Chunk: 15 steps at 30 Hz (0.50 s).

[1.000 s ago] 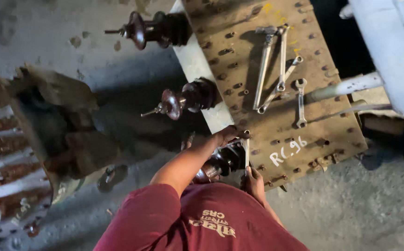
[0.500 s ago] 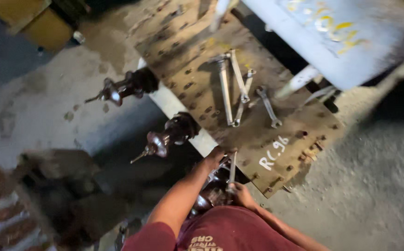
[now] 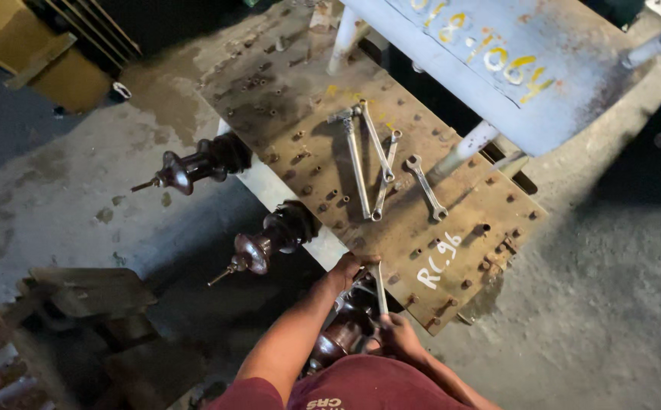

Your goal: The person uses two wrenches to tighten bolts on a large metal plate. They repeatedly position the wrenches on different bolts and turn them to secure the fasteners.

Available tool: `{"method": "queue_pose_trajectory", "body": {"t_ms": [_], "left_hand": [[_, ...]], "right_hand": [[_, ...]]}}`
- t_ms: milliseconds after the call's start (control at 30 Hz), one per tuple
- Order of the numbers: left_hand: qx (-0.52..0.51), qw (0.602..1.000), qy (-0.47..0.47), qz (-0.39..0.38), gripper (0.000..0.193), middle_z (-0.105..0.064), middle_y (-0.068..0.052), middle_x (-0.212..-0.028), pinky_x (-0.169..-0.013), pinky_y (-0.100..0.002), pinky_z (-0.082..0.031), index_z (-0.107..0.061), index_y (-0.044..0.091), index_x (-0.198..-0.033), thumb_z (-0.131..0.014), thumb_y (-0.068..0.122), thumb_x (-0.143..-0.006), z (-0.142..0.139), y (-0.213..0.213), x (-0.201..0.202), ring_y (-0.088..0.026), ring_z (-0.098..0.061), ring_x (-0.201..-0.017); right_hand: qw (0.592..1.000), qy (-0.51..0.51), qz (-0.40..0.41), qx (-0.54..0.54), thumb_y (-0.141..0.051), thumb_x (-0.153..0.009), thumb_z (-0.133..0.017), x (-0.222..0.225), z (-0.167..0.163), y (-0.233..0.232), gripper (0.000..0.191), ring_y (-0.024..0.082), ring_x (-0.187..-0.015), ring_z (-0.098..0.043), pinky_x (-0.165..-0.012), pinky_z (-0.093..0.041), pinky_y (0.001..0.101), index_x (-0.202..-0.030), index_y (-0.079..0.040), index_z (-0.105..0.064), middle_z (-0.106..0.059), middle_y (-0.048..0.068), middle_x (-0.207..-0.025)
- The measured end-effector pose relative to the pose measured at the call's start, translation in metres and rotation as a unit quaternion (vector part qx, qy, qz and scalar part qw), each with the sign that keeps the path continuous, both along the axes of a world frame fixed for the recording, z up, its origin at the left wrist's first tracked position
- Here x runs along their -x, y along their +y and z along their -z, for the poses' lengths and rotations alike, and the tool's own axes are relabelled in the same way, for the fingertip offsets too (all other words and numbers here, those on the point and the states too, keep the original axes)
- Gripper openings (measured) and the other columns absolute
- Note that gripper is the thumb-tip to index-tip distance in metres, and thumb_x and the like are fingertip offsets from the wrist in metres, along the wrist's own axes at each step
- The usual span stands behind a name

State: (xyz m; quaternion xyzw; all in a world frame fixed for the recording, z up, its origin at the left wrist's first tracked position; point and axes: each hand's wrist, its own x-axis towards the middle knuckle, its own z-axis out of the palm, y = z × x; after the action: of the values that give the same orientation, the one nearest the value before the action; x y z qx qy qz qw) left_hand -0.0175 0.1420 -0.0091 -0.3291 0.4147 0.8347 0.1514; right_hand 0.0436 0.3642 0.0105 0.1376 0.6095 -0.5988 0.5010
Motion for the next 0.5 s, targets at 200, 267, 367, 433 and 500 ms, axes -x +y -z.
{"method": "queue_pose_trajectory", "body": {"t_ms": [200, 267, 367, 433, 500], "left_hand": [[-0.045, 0.999, 0.02, 0.01, 0.036, -0.075, -0.005, -0.096, -0.068, -0.035, -0.054, -0.076, 0.007, -0.107, -0.089, 0.016, -0.074, -0.005, -0.005, 0.002, -0.02, -0.067, -0.077], [-0.032, 0.999, -0.001, 0.011, 0.039, -0.078, -0.007, -0.101, -0.078, -0.036, -0.057, -0.078, 0.004, -0.108, -0.089, 0.015, -0.073, -0.008, -0.007, 0.001, -0.023, -0.071, -0.086], [-0.051, 0.987, 0.152, 0.011, 0.043, -0.077, -0.004, -0.109, -0.092, -0.035, -0.056, -0.076, 0.006, -0.114, -0.089, 0.017, -0.074, -0.01, -0.007, 0.0, -0.018, -0.071, -0.101], [-0.043, 0.993, 0.105, 0.014, 0.045, -0.077, -0.005, -0.107, -0.087, -0.035, -0.057, -0.075, 0.007, -0.113, -0.09, 0.014, -0.071, -0.012, -0.006, 0.001, -0.019, -0.071, -0.096], [-0.024, 0.996, 0.079, 0.021, 0.046, -0.077, -0.005, -0.106, -0.083, -0.035, -0.056, -0.076, 0.007, -0.114, -0.09, 0.015, -0.071, -0.013, -0.005, 0.001, -0.018, -0.07, -0.093]], "right_hand": [[0.752, 0.517, -0.317, -0.259, -0.028, -0.093, -0.063, 0.11, -0.027, 0.068, 0.02, 0.04, -0.061, -0.06, -0.059, -0.052, 0.0481, -0.091, -0.01, -0.072, -0.067, 0.02, -0.072], [0.707, 0.551, -0.361, -0.256, -0.033, -0.091, -0.063, 0.15, -0.051, 0.066, 0.022, 0.04, -0.068, -0.067, -0.062, -0.054, 0.051, -0.09, -0.014, -0.074, -0.071, 0.019, -0.075], [0.688, 0.472, -0.44, -0.331, -0.036, -0.094, -0.059, 0.199, -0.092, 0.04, 0.025, 0.036, -0.069, -0.073, -0.066, -0.058, 0.0475, -0.09, -0.019, -0.076, -0.074, 0.015, -0.077], [0.665, 0.469, -0.481, -0.326, -0.038, -0.095, -0.058, 0.223, -0.116, 0.019, 0.025, 0.034, -0.068, -0.074, -0.065, -0.058, 0.0458, -0.092, -0.021, -0.076, -0.075, 0.014, -0.076], [0.573, 0.594, -0.503, -0.257, -0.037, -0.09, -0.061, 0.236, -0.133, 0.006, 0.022, 0.035, -0.07, -0.07, -0.061, -0.055, 0.0484, -0.092, -0.022, -0.077, -0.074, 0.012, -0.079]]}}
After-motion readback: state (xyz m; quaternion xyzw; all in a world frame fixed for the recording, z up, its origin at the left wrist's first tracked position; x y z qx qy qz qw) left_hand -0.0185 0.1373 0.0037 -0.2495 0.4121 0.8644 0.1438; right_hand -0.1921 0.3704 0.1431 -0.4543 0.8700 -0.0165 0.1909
